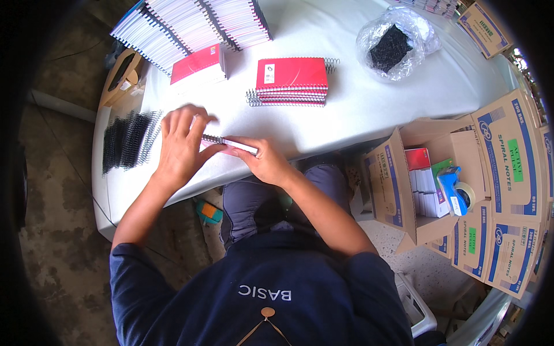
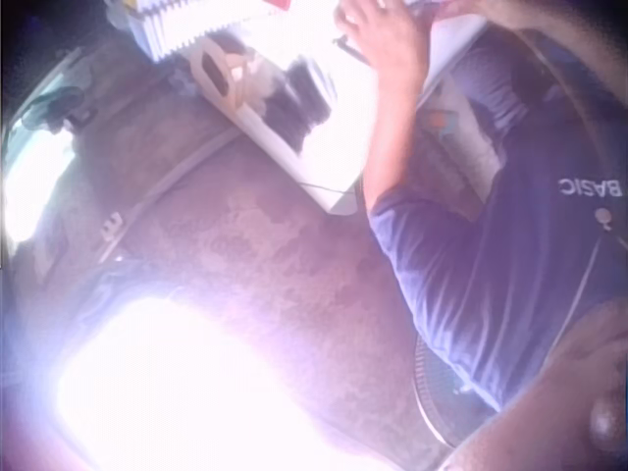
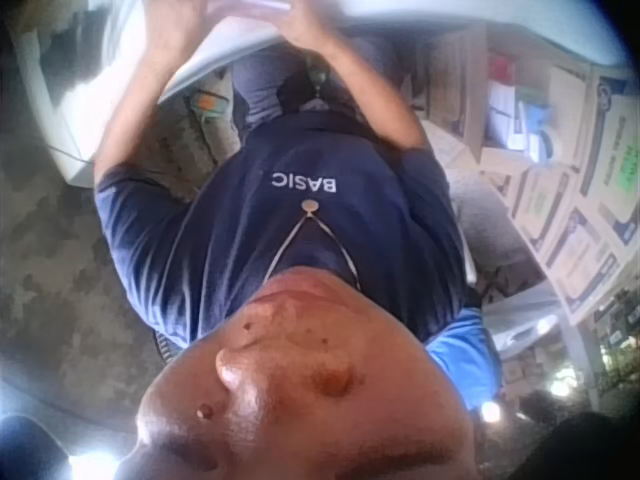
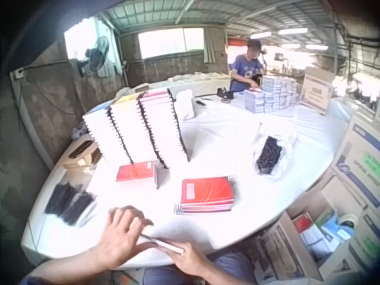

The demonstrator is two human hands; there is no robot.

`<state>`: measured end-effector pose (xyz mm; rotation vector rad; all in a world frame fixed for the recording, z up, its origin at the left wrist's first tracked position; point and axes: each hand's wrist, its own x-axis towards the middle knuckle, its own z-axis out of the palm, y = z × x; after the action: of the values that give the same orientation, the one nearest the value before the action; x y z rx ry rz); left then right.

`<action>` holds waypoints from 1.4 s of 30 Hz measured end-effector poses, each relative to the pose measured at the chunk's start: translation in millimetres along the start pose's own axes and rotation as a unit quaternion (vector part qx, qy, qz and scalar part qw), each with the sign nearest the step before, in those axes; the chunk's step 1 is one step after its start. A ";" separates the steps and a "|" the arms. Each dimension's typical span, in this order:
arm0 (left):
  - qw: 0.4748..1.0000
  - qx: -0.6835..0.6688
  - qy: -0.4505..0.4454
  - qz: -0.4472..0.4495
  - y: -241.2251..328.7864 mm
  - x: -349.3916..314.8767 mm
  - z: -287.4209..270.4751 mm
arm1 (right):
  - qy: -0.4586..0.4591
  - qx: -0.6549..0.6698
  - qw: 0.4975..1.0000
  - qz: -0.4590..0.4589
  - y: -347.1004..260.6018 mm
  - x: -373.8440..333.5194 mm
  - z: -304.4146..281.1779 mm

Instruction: The person binds small notebooks by manually threading plastic spiral coils through the punched holes of the covers and pages, then stacks the completed notebooks on a table.

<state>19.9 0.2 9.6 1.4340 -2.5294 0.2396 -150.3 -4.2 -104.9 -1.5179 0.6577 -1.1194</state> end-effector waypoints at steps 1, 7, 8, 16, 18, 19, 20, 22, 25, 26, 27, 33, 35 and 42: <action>0.996 0.022 0.083 -0.004 -0.4 -1.5 12.0 | 0.006 -0.010 1.000 -0.006 0.1 -0.6 -0.6; 0.963 0.067 0.092 0.246 18.6 -83.6 94.6 | -0.006 -0.095 0.995 -0.038 -6.2 5.3 2.3; 0.964 0.063 0.088 0.244 6.2 -66.0 82.2 | -0.024 -0.137 0.989 -0.054 -7.4 0.8 5.3; 0.959 0.113 0.128 0.228 20.8 -90.3 117.4 | -0.039 -0.110 0.992 -0.055 -10.0 3.8 8.2; 0.959 0.104 0.256 0.068 12.9 -47.9 88.0 | -0.046 -0.115 0.986 -0.112 -0.9 -0.6 11.0; 0.963 0.095 0.245 0.066 16.9 -53.3 94.4 | -0.049 -0.115 0.989 -0.076 2.9 -0.8 14.2; 0.973 0.062 0.218 0.052 13.5 -53.2 97.8 | -0.064 -0.145 0.985 -0.063 -6.5 -0.3 19.2; 0.985 -0.009 0.171 0.028 8.8 -52.3 114.6 | -0.047 -0.096 0.993 -0.050 0.5 4.4 20.6; 0.983 -0.059 0.128 0.113 26.9 -87.6 127.6 | -0.027 -0.112 0.991 -0.062 2.1 17.5 10.6; 0.977 -0.040 0.182 0.107 28.4 -80.0 116.6 | -0.020 -0.112 0.992 -0.058 5.0 17.1 9.6; 0.987 -0.014 0.150 0.052 28.8 -61.4 97.4 | -0.032 -0.033 0.999 -0.022 9.9 12.8 8.1; 0.991 -0.114 0.048 0.052 29.3 -6.1 39.1 | -0.012 -0.146 0.985 0.092 15.9 3.0 -12.1; 0.987 -0.144 0.062 0.046 22.7 -4.2 21.3 | -0.049 -0.168 0.979 0.108 19.0 13.8 -1.0; 0.983 -0.143 -0.094 0.070 24.3 27.0 -3.8 | -0.031 -0.146 0.989 0.023 16.6 11.8 -2.2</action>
<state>-14.0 -8.7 19.8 1.2198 -2.6806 -0.2402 -145.0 -19.7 -117.3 -1.7689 0.8369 -0.9675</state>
